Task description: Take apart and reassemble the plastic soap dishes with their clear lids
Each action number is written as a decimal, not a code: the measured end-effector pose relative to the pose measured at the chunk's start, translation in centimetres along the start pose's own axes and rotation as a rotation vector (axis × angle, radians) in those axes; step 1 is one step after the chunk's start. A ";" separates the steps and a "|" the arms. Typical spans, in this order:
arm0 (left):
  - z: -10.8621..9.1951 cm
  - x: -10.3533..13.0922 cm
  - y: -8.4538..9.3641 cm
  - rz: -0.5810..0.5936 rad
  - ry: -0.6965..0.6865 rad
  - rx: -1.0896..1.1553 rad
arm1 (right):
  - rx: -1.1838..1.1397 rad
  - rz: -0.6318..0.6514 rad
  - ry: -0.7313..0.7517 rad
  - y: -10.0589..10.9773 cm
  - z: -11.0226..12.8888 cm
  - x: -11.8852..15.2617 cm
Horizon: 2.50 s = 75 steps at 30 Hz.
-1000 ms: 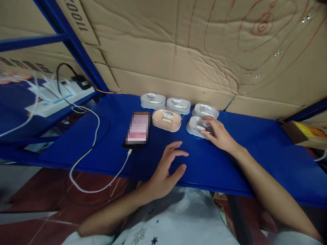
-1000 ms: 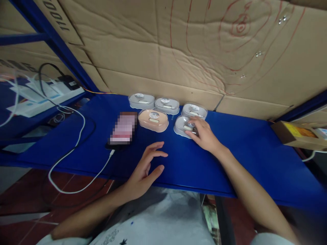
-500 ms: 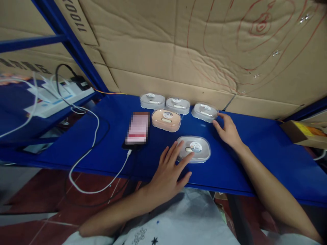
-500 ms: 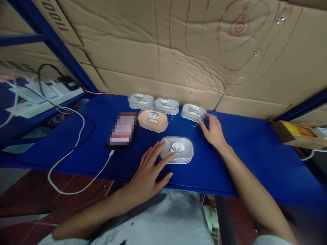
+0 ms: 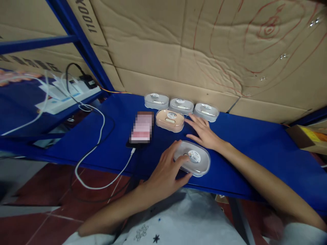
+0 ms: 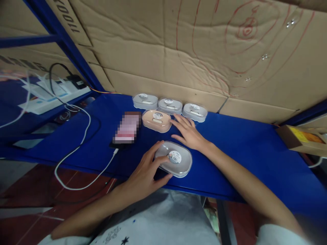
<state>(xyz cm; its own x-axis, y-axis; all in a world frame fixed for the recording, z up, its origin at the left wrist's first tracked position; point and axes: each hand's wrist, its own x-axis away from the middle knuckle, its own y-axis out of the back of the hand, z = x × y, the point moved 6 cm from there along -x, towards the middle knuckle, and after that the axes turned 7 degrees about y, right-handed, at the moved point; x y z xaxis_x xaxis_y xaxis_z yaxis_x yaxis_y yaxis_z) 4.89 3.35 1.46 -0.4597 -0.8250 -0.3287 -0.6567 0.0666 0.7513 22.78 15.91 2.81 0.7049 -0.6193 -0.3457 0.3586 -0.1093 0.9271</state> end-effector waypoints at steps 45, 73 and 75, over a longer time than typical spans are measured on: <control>2.4 -0.6 0.2 0.100 0.181 0.202 | -0.140 -0.127 -0.002 4.4 2.8 4.8; 0.9 -0.3 -0.5 0.273 -0.047 0.057 | 0.064 0.045 -0.040 2.3 3.3 5.5; 0.9 -0.2 -0.5 0.233 -0.031 0.039 | 0.053 0.046 -0.055 2.6 3.6 5.5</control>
<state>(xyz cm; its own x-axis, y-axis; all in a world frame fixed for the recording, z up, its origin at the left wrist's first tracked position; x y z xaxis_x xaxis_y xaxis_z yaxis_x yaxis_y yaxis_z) 4.79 3.99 0.66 -0.6190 -0.7675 -0.1667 -0.5528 0.2749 0.7866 25.36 9.44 3.86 0.6843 -0.6666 -0.2957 0.2932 -0.1198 0.9485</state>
